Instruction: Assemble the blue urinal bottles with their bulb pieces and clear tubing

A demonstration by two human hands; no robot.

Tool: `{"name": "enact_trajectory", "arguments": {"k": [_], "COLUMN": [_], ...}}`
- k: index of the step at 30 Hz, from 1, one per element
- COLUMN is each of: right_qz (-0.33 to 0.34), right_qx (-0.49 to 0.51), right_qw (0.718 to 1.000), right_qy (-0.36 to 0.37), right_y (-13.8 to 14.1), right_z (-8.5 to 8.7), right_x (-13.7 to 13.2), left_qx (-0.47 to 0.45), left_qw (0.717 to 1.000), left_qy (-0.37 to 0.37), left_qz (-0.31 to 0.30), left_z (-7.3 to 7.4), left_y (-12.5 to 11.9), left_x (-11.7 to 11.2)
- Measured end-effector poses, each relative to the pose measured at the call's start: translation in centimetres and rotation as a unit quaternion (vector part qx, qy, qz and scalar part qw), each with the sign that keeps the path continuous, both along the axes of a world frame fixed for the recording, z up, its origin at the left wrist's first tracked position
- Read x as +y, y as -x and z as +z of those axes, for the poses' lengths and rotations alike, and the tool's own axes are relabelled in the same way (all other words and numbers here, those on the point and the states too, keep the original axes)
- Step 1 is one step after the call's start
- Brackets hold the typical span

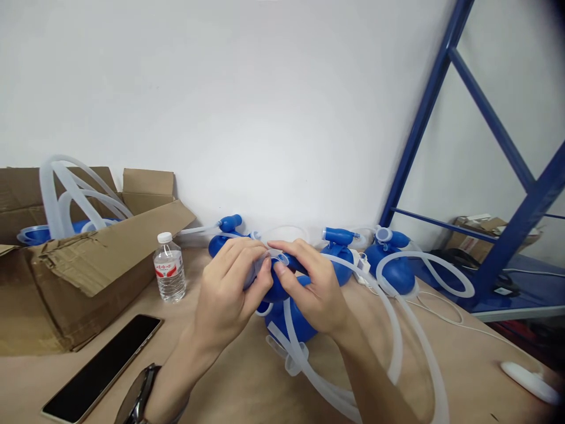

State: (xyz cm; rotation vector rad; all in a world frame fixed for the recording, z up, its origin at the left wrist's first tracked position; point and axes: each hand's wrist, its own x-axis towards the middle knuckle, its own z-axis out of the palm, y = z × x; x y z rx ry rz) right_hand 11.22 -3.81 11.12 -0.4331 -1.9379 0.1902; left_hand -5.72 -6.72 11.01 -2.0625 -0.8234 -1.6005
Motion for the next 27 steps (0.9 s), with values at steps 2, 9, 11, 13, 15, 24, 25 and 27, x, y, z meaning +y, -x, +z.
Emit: {"name": "enact_trajectory", "arguments": {"k": [2, 9, 11, 13, 15, 24, 25, 27], "right_qz": [0.008, 0.002, -0.008, -0.01, -0.006, -0.012, -0.012, -0.011], "right_qx": [0.007, 0.041, 0.046, 0.049, 0.052, 0.153, 0.16, 0.174], "right_qw": [1.0, 0.999, 0.999, 0.999, 0.999, 0.988, 0.987, 0.984], "right_qy": [0.001, 0.012, 0.011, 0.011, 0.013, 0.004, -0.003, -0.02], "right_y": [-0.1, 0.2, 0.4, 0.6, 0.8, 2.1, 2.1, 2.1], "right_z": [-0.2, -0.4, -0.5, -0.6, -0.8, -2.1, -2.3, -2.5], "right_x": [0.0, -0.5, -0.4, -0.4, -0.2, 0.3, 0.4, 0.8], "left_qx": [0.001, -0.006, -0.006, -0.005, -0.007, 0.007, 0.009, 0.02], "left_qw": [1.0, 0.999, 0.999, 0.999, 0.999, 0.999, 0.999, 0.999], "left_qy": [-0.02, -0.042, -0.043, -0.045, -0.044, -0.044, -0.042, -0.033], "left_qz": [0.002, -0.001, 0.001, 0.003, 0.007, 0.01, 0.014, 0.026], "left_z": [0.0, 0.0, 0.0, 0.0, 0.0, -0.3, -0.3, -0.3], "left_y": [0.0, 0.1, 0.1, 0.1, 0.1, -0.5, -0.6, -0.7], "left_x": [-0.1, -0.2, -0.2, -0.2, -0.2, -0.4, -0.5, -0.5]}}
